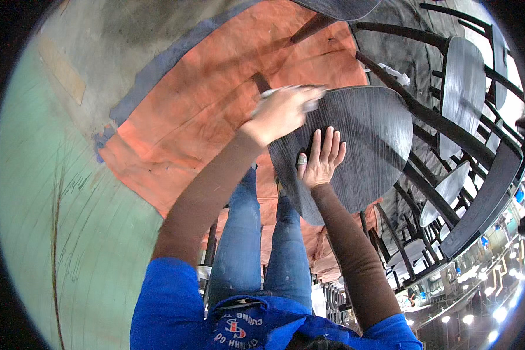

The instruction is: The person wipes the seat and legs of several black chairs using a white cloth. They move from one chair to the next, wiping each surface thoroughly before setting the chair down and picking up another.

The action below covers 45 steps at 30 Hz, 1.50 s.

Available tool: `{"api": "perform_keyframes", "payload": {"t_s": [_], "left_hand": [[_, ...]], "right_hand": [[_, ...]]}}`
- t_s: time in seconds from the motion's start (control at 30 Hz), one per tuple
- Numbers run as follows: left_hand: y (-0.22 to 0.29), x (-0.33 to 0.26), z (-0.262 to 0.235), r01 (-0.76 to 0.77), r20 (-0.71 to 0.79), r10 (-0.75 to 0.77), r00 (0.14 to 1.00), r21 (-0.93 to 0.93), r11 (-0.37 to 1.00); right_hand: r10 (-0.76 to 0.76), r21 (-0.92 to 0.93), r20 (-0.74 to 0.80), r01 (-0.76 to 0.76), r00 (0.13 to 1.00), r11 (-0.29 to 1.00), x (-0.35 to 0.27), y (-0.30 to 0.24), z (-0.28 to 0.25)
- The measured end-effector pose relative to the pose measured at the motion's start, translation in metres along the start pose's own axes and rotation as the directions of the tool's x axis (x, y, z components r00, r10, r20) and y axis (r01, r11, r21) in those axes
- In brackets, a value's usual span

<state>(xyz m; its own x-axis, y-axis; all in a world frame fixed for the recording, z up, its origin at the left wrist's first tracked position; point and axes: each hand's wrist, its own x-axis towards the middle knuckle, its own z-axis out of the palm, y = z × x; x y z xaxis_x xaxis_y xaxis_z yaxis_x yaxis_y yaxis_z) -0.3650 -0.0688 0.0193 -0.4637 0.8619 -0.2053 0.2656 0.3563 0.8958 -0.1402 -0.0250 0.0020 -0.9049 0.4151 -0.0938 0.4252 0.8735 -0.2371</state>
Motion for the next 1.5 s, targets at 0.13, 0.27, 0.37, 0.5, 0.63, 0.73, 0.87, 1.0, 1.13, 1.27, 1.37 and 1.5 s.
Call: {"api": "perform_keyframes", "payload": {"t_s": [0.13, 0.27, 0.37, 0.5, 0.63, 0.73, 0.87, 1.0, 1.13, 1.27, 1.37, 1.5], "left_hand": [[0.024, 0.073, 0.033, -0.019, 0.159, -0.001, 0.987, 0.125, 0.992], [0.005, 0.004, 0.011, -0.045, -0.091, 0.032, 0.995, -0.143, 0.989], [-0.014, -0.062, -0.023, 0.039, -0.111, -0.050, 0.993, -0.098, 0.994], [-0.001, -0.054, -0.034, 0.060, -0.011, -0.060, 0.998, 0.053, 0.997], [0.019, 0.050, 0.010, -0.068, 0.117, 0.051, 0.992, 0.146, 0.987], [0.035, 0.119, 0.069, -0.066, 0.258, 0.010, 0.966, 0.209, 0.976], [0.021, 0.093, 0.050, -0.148, 0.112, 0.161, 0.981, -0.116, 0.982], [0.014, 0.004, -0.021, 0.094, 0.173, -0.079, 0.982, -0.076, 0.993], [0.018, 0.012, -0.023, 0.127, 0.210, -0.124, 0.970, -0.002, 0.992], [0.033, 0.126, 0.061, -0.163, 0.264, 0.169, 0.950, -0.045, 0.986], [0.063, 0.197, 0.130, -0.417, 0.504, 0.273, 0.819, 0.198, 0.887], [0.072, 0.199, 0.138, -0.344, 0.509, 0.216, 0.834, 0.172, 0.923]], "right_hand": [[0.014, 0.001, 0.013, -0.014, 1.000, 1.000, -0.002, 0.002, 0.003], [0.109, 0.034, 0.098, -0.113, 0.989, 0.993, -0.006, -0.004, 0.002], [0.054, -0.022, 0.083, -0.052, 0.995, 0.998, -0.001, -0.002, -0.004], [-0.037, 0.095, -0.104, 0.047, 0.994, 0.994, 0.021, 0.029, -0.013], [0.697, 0.025, -0.167, -0.704, 0.697, 0.710, 0.044, 0.068, -0.011], [0.758, -0.025, -0.081, -0.761, 0.647, 0.648, 0.046, 0.077, -0.006], [0.720, -0.021, -0.111, -0.726, 0.685, 0.687, 0.040, 0.069, -0.007], [0.725, 0.012, -0.096, -0.727, 0.682, 0.686, 0.045, 0.066, -0.013], [0.708, 0.014, -0.121, -0.712, 0.696, 0.702, 0.049, 0.066, -0.015], [0.721, 0.009, -0.092, -0.724, 0.686, 0.690, 0.045, 0.065, -0.012], [0.730, 0.020, -0.080, -0.731, 0.679, 0.682, 0.043, 0.065, -0.011], [0.721, 0.034, -0.069, -0.720, 0.690, 0.693, 0.044, 0.065, -0.015]]}}
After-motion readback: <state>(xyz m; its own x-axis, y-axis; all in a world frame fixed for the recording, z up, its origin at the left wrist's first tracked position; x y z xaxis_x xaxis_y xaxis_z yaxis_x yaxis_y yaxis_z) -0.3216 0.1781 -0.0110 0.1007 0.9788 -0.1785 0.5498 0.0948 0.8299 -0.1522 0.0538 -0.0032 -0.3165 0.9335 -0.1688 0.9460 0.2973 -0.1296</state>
